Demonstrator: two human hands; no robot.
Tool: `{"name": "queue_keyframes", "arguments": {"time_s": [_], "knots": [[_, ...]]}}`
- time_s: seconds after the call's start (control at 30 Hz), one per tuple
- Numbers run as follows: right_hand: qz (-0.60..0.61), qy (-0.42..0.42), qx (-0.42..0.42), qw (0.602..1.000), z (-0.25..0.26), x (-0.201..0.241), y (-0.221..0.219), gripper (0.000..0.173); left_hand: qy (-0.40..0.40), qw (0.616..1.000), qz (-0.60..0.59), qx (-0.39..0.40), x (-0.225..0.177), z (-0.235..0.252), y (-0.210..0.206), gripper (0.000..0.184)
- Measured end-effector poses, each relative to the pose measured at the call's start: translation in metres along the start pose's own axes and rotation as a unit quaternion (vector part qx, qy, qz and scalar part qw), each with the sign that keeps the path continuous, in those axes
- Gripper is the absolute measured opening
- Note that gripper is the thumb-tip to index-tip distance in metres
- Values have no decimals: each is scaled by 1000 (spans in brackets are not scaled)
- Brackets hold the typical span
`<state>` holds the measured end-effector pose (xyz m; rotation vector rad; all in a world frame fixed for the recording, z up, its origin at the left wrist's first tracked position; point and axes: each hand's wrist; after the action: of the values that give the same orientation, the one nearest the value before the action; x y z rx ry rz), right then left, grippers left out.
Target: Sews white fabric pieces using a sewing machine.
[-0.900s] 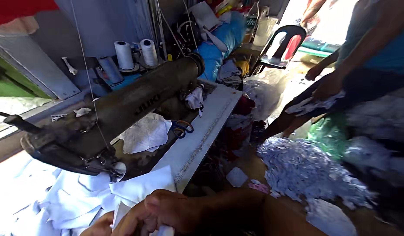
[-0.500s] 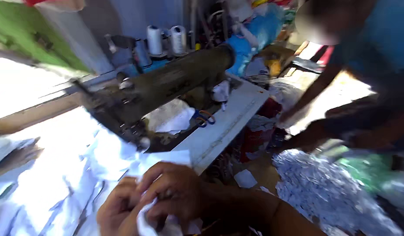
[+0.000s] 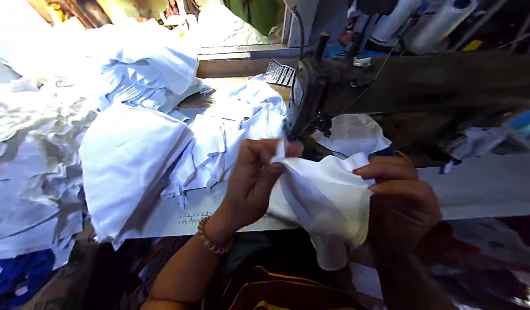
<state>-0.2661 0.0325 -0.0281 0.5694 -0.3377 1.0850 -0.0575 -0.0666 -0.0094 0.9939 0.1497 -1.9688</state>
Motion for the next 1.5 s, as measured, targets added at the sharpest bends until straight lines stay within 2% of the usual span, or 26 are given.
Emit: {"name": "queue_keyframes", "arguments": {"time_s": [0.07, 0.2, 0.27, 0.33, 0.4, 0.47, 0.53, 0.63, 0.7, 0.83, 0.93, 1.13, 1.23, 1.33, 1.4, 1.43, 1.47, 1.5], "knots": [[-21, 22, 4, 1000, 3, -2, -3, 4, -4, 999, -1, 36, 1, 2, -3, 13], [-93, 46, -58, 993, 13, -3, 6, 7, -60, 998, 12, 1, -11, 8, 8, 10], [-109, 61, -103, 987, 21, -3, 6, 4, -63, 998, 8, 17, -23, 8, 7, 29], [-114, 89, -110, 983, 27, -2, 2, 5, -33, 998, -16, 51, -25, 8, -1, 41], [-142, 113, -64, 981, 27, 1, 0, 7, 30, 984, -168, 58, -13, 10, -13, 35], [-184, 146, -14, 972, 29, 0, -4, 8, 75, 927, -362, 72, 0, 11, -26, 19], [-207, 180, -2, 962, 33, -5, -9, 11, 25, 902, -413, 123, 6, 7, -35, 11], [-208, 191, -15, 959, 41, -5, -2, 10, -95, 932, -293, 190, -9, 7, -29, 22], [-218, 181, -15, 959, 45, 1, 3, 14, -85, 942, -271, 178, -9, 8, -25, 26], [-168, 184, -24, 968, 45, -6, -10, 15, -55, 971, -227, 55, -10, 20, -38, 15], [-131, 193, -37, 972, 39, -12, -22, 11, -66, 974, -205, 63, -14, 26, -45, 12], [-118, 174, -30, 977, 33, -10, -18, 13, -84, 985, -124, 83, -13, 22, -42, 20], [-44, 152, -60, 986, 43, -7, -7, 18, -79, 995, -49, 32, -17, 10, -30, 19], [69, 137, -85, 985, 56, -12, -1, 12, -55, 998, 5, -9, -15, -1, -16, 18], [96, 117, -83, 985, 64, -11, 3, 9, -51, 999, -13, 0, -10, -4, -8, 17], [97, 116, -72, 986, 70, -8, 6, 7, -66, 995, -69, 5, -6, -3, -5, 13], [91, 121, -53, 987, 76, -6, 8, 6, -76, 988, -131, 14, -2, -1, -4, 17], [79, 132, -24, 988, 82, -3, 11, 6, -79, 981, -176, 32, 1, 2, -4, 31]]}}
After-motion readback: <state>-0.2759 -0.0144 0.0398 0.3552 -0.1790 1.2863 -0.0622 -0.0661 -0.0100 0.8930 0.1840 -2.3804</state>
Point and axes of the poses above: each hand's wrist, its own z-axis towards the middle knuckle, its own y-axis out of the back of the hand, x = y × z, and after that the axes turned 12 degrees about x, right-handed
